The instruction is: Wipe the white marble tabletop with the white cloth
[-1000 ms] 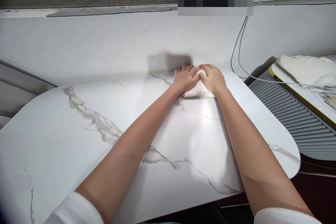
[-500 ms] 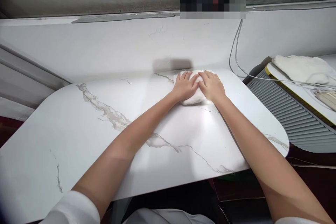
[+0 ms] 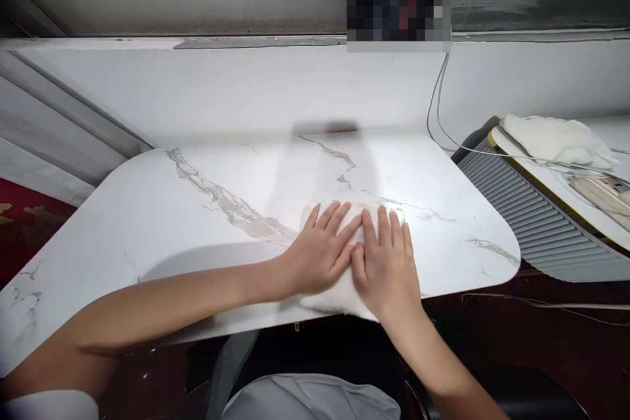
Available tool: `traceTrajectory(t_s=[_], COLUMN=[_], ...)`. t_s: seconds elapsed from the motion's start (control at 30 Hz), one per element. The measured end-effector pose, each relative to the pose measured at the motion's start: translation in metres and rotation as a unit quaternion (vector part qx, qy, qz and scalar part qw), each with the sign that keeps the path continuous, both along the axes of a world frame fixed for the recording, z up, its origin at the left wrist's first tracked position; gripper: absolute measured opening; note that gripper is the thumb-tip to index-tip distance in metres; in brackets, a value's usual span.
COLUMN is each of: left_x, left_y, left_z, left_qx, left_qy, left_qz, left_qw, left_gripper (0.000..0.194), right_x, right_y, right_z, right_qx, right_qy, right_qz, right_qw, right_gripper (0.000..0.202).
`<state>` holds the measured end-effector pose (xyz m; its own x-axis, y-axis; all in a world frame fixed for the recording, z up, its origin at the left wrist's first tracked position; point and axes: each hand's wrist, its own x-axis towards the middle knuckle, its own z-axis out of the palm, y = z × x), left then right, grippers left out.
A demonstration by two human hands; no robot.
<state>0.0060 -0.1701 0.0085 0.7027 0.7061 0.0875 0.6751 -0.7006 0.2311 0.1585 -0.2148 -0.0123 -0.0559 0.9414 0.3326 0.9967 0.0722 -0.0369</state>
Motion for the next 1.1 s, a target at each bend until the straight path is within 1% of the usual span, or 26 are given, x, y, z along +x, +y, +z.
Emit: traceTrajectory(t_s=[0.07,0.13,0.2,0.27,0.37,0.47,0.6,0.7,0.77,0.87,0.97,1.1], left_x=[-0.009,-0.015,-0.016,-0.014,-0.009,-0.005,-0.005,-0.009,-0.012,-0.016,-0.019,-0.023], left_y=[-0.012,-0.018,-0.018,-0.010,0.017,0.059,0.117,0.148,0.162,0.177,0.188,0.202], left_z=[-0.002,-0.003,-0.002,0.000,0.003,0.003,-0.002,-0.004,-0.004,-0.004,-0.003,-0.004], left_qx=[0.005,0.007,-0.001,-0.020,-0.057,-0.072,-0.040,-0.021,-0.012,0.001,0.007,0.005], left_qy=[-0.005,-0.007,-0.004,0.003,0.009,-0.001,-0.015,-0.026,-0.038,-0.054,-0.057,-0.060], left_qz=[0.003,0.010,0.015,0.021,0.043,0.081,0.125,0.157,0.174,0.192,0.201,0.207], left_qw=[1.000,1.000,1.000,1.000,0.997,0.994,0.991,0.987,0.984,0.980,0.978,0.976], left_gripper=[0.056,0.056,0.056,0.057,0.058,0.056,0.053,0.052,0.051,0.049,0.049,0.049], right_x=[-0.010,-0.014,-0.013,-0.009,0.000,0.004,-0.002,-0.009,-0.013,-0.018,-0.022,-0.028], right_y=[-0.012,-0.016,-0.012,0.000,0.034,0.082,0.146,0.182,0.201,0.222,0.237,0.252], right_z=[0.000,0.000,-0.001,-0.001,0.001,0.004,0.009,0.010,0.010,0.008,0.006,0.006], right_qx=[-0.001,-0.005,-0.008,-0.016,-0.043,-0.060,-0.056,-0.055,-0.051,-0.037,-0.028,-0.029], right_qy=[-0.002,-0.001,0.000,0.002,0.009,0.023,0.050,0.080,0.099,0.122,0.135,0.118], right_qz=[0.007,0.014,0.020,0.033,0.061,0.073,0.095,0.099,0.102,0.114,0.119,0.106], right_qw=[1.000,1.000,1.000,0.999,0.997,0.995,0.993,0.990,0.989,0.985,0.983,0.987], right_gripper=[0.054,0.055,0.055,0.055,0.056,0.057,0.056,0.054,0.052,0.048,0.047,0.049])
